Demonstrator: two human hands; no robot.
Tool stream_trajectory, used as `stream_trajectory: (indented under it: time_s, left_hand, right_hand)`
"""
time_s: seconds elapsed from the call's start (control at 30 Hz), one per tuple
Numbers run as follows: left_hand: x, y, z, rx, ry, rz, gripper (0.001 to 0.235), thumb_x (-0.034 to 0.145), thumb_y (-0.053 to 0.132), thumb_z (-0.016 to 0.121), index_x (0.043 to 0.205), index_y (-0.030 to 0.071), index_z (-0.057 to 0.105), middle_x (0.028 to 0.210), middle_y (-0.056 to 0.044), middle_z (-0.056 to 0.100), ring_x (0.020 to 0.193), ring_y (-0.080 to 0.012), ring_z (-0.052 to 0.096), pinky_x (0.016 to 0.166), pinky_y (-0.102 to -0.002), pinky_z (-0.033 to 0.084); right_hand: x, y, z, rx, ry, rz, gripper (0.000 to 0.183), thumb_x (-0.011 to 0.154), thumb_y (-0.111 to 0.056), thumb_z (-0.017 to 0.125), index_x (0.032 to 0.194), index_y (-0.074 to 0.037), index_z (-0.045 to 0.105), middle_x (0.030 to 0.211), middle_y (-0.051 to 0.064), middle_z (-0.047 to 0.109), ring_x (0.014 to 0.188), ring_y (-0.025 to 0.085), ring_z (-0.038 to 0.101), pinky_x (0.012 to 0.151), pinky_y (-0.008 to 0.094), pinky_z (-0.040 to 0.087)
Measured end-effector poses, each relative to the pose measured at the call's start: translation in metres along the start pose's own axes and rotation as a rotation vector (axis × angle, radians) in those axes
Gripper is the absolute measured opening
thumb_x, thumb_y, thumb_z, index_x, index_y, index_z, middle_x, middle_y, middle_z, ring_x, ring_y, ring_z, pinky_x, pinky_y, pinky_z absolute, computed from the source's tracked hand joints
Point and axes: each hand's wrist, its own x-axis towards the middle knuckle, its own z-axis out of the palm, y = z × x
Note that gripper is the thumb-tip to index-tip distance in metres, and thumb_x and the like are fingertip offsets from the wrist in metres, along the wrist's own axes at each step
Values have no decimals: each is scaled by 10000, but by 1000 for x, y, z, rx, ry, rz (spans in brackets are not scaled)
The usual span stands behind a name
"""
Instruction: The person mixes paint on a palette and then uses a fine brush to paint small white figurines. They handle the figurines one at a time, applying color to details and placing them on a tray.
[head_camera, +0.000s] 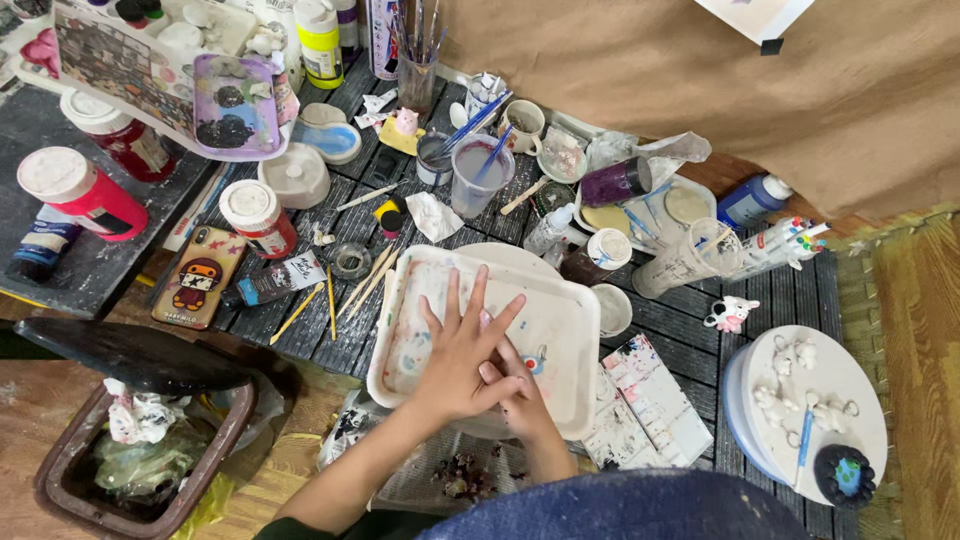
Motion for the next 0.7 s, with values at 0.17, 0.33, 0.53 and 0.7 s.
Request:
stream_trajectory:
  time_s: [0.17, 0.33, 0.53, 0.7]
  left_hand:
    - [-3, -20, -11, -18, -112, 24, 707, 928, 521, 577, 1530, 154, 519, 1620, -139, 450, 1541, -401, 307, 1138, -782, -46]
    - [-11, -52, -38, -78, -124, -34, 224, 937, 201, 665, 1131, 154, 766, 1223, -58, 759, 1164, -251, 699, 1149, -579, 313]
    - [-16, -57, -49, 36, -61, -153, 259, 840, 189, 736, 1076, 81, 755, 1114, -98, 762, 1014, -324, 683, 977, -428, 483]
    - [-12, -63, -46, 51, -66, -99, 269, 836, 166, 752, 1084, 64, 756, 1117, -121, 751, 1042, -319, 680, 985, -434, 480]
  right_hand:
    - [-1, 10, -19, -25, 3, -191, 573, 986, 8, 652, 1529, 5, 468, 1380, 156, 643, 1193, 219, 643, 1026, 380, 559]
    - [-13, -11, -40, -249, 125, -361, 287, 977, -17, 656, 1265, -16, 647, 1220, 141, 747, 1079, 228, 761, 943, 378, 647]
    - [-45, -36, -79, -773, 682, -233, 100, 948, -39, 686, 1039, -19, 724, 1049, 114, 782, 1000, 191, 739, 924, 312, 565]
    - [-49, -25, -84, -843, 712, -145, 137, 931, -41, 673, 1059, -42, 721, 1090, 86, 765, 1029, 209, 726, 926, 333, 560]
